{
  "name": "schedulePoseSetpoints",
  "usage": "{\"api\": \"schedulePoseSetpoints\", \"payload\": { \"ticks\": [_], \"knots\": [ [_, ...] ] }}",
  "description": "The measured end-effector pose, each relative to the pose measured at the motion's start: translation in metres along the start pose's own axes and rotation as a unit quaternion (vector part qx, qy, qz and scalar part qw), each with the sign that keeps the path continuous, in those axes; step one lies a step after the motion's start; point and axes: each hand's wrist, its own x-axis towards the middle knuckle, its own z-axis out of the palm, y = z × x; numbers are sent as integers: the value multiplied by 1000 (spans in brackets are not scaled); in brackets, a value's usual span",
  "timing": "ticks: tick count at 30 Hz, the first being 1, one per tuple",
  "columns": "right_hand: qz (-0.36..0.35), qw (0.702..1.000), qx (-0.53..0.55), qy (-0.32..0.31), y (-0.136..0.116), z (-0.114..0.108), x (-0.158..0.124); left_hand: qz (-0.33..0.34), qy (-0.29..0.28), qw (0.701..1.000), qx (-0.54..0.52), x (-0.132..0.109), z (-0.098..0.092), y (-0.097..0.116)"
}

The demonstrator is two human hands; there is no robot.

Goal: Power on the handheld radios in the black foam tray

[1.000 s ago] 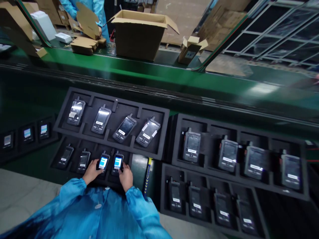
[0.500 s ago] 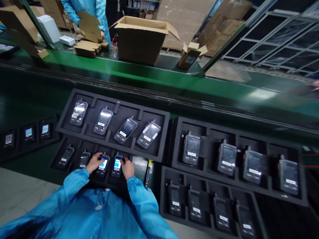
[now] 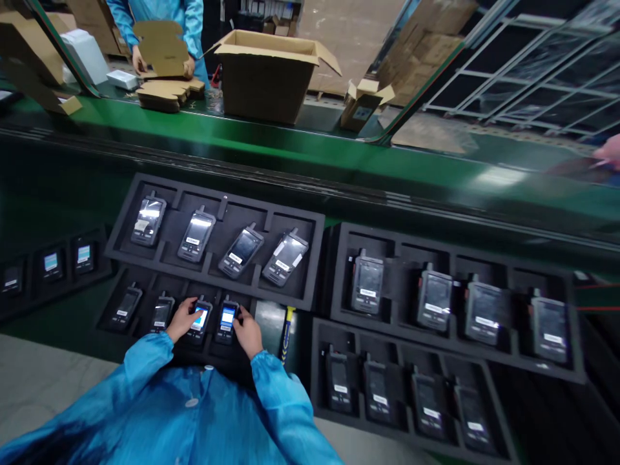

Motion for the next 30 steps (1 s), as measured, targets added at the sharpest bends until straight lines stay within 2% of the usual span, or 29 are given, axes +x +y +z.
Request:
{"api": "schedulePoseSetpoints", "payload": {
  "ticks": [10,25,30],
  "knots": [
    [3,1000,-23,20,-4,3,3,-9,-14,999,-27,-9,-2,-27],
    [-21,999,-9,32,4,6,2,7,-22,1000,-3,-11,-3,-20],
    [-22,999,-7,31,4,5,0,19,-43,999,9,-13,-5,-22]
  ]
}}
